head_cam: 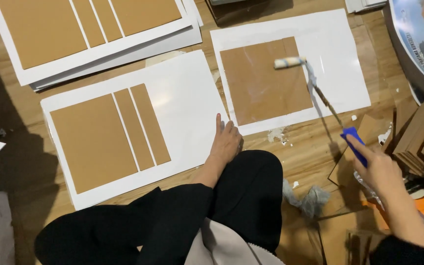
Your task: Applying glue to cardboard pieces using a roller and sticking them onto white paper sheets to create a structured board.
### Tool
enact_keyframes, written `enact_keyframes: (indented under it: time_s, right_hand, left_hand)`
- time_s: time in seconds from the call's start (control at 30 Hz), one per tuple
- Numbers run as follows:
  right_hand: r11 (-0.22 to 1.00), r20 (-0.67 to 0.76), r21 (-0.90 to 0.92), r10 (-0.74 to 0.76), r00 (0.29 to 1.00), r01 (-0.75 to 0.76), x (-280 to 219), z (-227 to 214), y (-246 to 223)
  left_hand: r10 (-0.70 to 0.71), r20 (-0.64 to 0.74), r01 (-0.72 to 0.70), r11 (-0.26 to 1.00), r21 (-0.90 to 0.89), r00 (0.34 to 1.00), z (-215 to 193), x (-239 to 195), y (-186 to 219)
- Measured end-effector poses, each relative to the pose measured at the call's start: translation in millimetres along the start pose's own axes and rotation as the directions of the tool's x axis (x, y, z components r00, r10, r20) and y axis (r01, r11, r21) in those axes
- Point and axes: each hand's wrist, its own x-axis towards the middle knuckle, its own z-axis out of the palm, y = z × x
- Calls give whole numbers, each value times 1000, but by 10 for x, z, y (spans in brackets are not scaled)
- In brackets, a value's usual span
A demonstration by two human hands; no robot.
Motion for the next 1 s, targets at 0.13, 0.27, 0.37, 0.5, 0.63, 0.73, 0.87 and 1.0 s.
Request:
enact_keyframes:
  time_s: [0.13,0.27,0.37,0.5,0.63,0.73,0.87,1.0]
  right_hand:
    - [994,-125,61,-82,989,90,606,-223,-270]
    - [956,-190,227,-144,971,186,629,-171,-247]
    - [989,-134,126,-62,989,79,298,10,-118]
    - [994,-85,111,-13,996,23,-379,605,374]
    - [981,75,-177,92,993,-78,-1148,749,748]
    - [905,44,-425,24,999,-3,-1291,878,1136]
    - [973,-36,191,138,990,-129,-915,291,736]
    - [865,-310,483,27,950,133,37,-198,90]
  left_hand:
    - [6,23,-7,999,41,1000,24,24,-17]
    - [-8,42,5,998,58,999,70,51,-39]
    - [-6,38,6,1000,11,999,69,57,-33]
    - [-10,96,9,1000,9,995,34,79,-39]
    - [-6,94,7,1000,-2,996,13,90,-9]
    - [-10,133,9,1000,6,991,-12,108,-6]
    - [-97,82,110,978,-176,992,-29,132,3]
    - [-478,301,564,706,-429,826,-3,299,15]
